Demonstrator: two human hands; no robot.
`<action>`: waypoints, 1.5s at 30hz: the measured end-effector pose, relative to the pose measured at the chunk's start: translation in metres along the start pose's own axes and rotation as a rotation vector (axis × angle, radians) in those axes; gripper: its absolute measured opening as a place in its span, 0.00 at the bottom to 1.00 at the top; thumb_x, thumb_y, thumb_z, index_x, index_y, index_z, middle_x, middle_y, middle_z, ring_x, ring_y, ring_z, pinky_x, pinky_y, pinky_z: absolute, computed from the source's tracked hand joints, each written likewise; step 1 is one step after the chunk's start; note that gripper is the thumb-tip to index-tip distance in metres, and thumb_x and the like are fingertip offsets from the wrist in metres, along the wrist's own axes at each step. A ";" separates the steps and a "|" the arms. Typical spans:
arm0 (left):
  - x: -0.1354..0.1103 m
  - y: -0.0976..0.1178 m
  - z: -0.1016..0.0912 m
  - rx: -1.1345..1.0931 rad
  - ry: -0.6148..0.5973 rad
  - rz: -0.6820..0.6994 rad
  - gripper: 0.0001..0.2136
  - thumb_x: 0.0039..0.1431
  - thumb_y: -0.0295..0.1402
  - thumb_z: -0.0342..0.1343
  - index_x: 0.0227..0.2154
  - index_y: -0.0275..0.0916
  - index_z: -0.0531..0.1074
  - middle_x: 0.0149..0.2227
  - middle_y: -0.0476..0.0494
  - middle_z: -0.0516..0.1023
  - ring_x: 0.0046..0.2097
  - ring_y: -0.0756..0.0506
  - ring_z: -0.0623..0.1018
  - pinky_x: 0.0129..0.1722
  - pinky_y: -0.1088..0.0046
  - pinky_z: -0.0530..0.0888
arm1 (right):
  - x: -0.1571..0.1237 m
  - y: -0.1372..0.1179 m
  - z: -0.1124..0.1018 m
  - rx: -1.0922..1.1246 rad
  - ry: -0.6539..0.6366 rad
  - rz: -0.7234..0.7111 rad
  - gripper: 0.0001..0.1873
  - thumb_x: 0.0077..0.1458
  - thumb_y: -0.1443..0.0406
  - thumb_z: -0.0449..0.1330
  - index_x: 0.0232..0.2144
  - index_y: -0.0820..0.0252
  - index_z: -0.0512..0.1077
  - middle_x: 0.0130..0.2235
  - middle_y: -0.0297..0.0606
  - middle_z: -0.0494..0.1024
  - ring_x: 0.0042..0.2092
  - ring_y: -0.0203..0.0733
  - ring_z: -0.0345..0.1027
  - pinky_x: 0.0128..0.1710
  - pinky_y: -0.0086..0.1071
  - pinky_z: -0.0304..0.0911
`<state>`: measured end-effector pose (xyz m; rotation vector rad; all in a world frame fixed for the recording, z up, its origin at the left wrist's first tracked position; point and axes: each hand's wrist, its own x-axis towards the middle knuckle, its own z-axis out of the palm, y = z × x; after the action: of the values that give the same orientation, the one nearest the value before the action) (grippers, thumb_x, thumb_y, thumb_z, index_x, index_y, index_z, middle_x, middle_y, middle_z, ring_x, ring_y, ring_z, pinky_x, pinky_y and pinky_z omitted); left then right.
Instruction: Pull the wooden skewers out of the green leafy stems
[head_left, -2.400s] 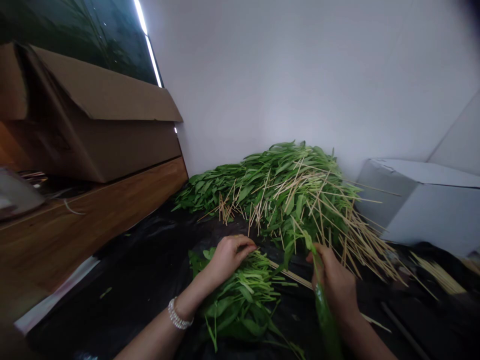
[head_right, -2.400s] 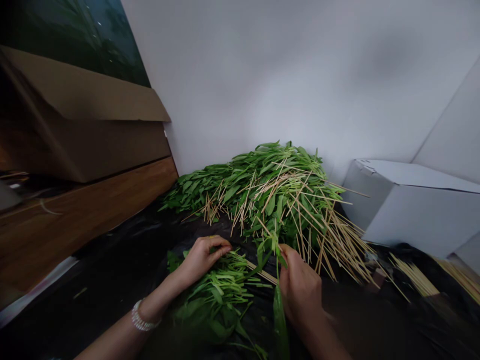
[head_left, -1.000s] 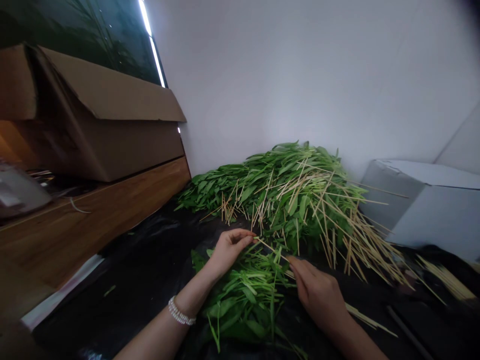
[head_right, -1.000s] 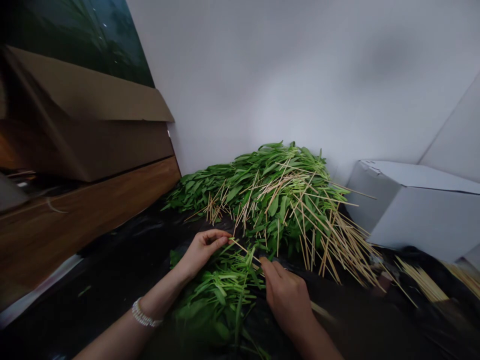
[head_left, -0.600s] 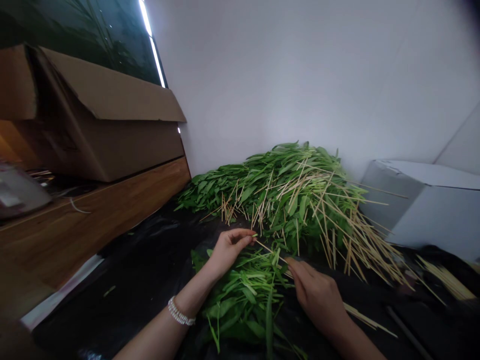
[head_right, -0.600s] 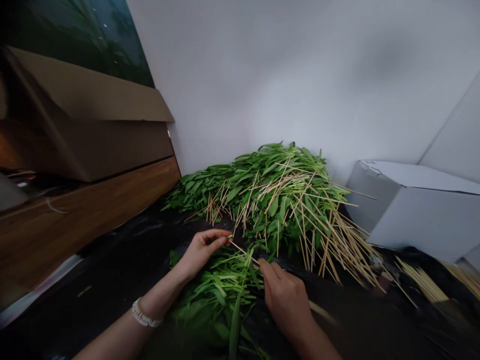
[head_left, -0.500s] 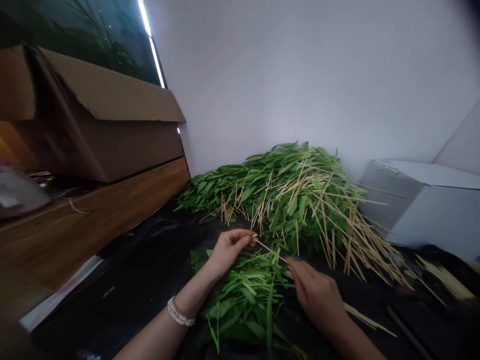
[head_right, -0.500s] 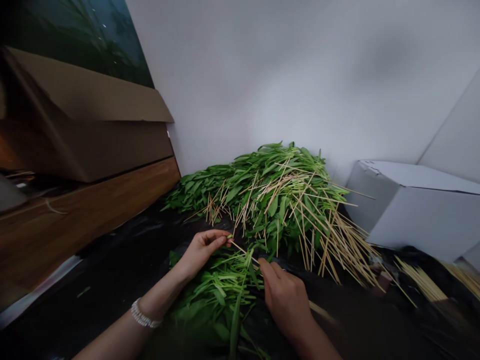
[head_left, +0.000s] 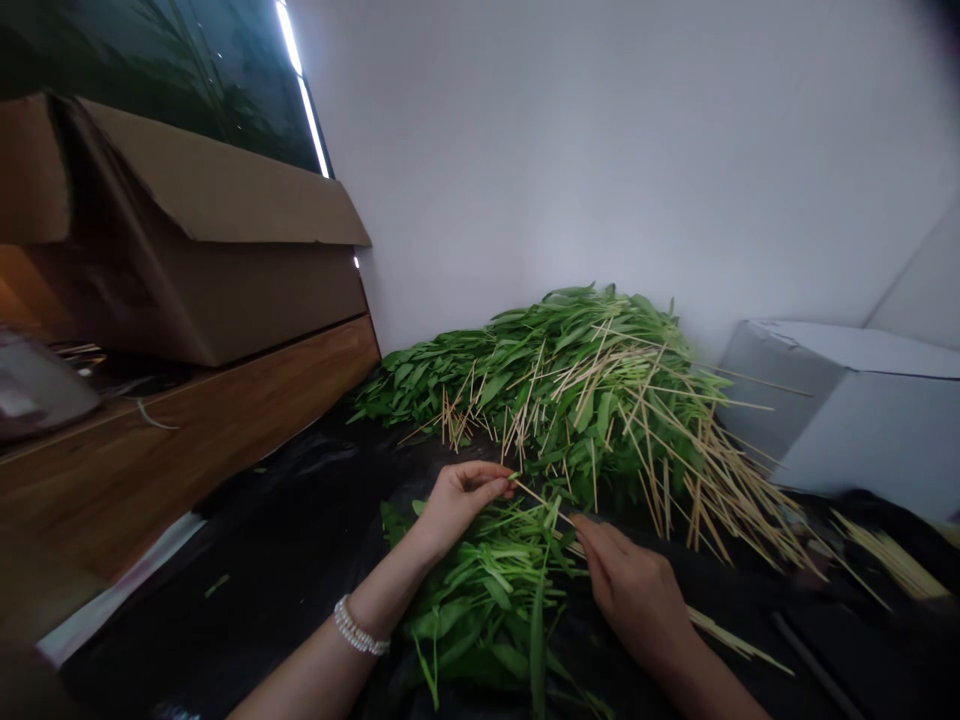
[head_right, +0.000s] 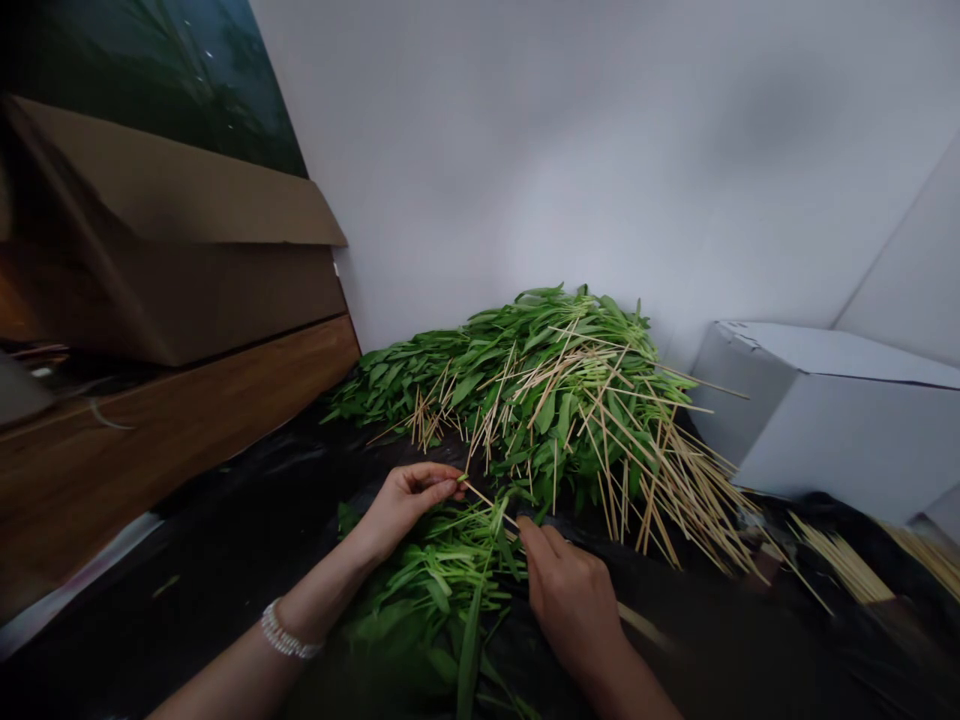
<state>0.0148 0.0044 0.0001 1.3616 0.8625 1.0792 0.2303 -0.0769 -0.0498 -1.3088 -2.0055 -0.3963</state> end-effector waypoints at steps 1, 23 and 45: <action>0.000 0.000 0.000 -0.004 -0.001 -0.002 0.15 0.44 0.37 0.67 0.34 0.32 0.78 0.32 0.40 0.82 0.34 0.46 0.80 0.40 0.71 0.74 | 0.000 0.000 0.000 0.006 -0.002 0.001 0.16 0.63 0.68 0.45 0.46 0.63 0.70 0.34 0.40 0.78 0.35 0.39 0.74 0.38 0.28 0.67; -0.001 0.002 0.001 0.001 0.057 0.000 0.13 0.44 0.35 0.67 0.32 0.33 0.78 0.30 0.42 0.82 0.33 0.48 0.80 0.39 0.74 0.74 | -0.001 -0.001 0.001 0.023 -0.010 -0.001 0.17 0.63 0.68 0.45 0.47 0.64 0.70 0.33 0.40 0.77 0.33 0.39 0.75 0.36 0.29 0.68; -0.002 0.004 -0.004 -0.043 0.015 -0.109 0.10 0.41 0.33 0.68 0.28 0.35 0.79 0.27 0.47 0.80 0.30 0.51 0.76 0.35 0.77 0.70 | -0.002 -0.007 0.004 0.130 0.031 -0.031 0.17 0.63 0.71 0.45 0.48 0.65 0.69 0.35 0.42 0.78 0.35 0.38 0.74 0.38 0.28 0.68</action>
<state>0.0099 0.0031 0.0036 1.2582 0.9094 1.0194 0.2236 -0.0792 -0.0532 -1.1860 -1.9935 -0.2933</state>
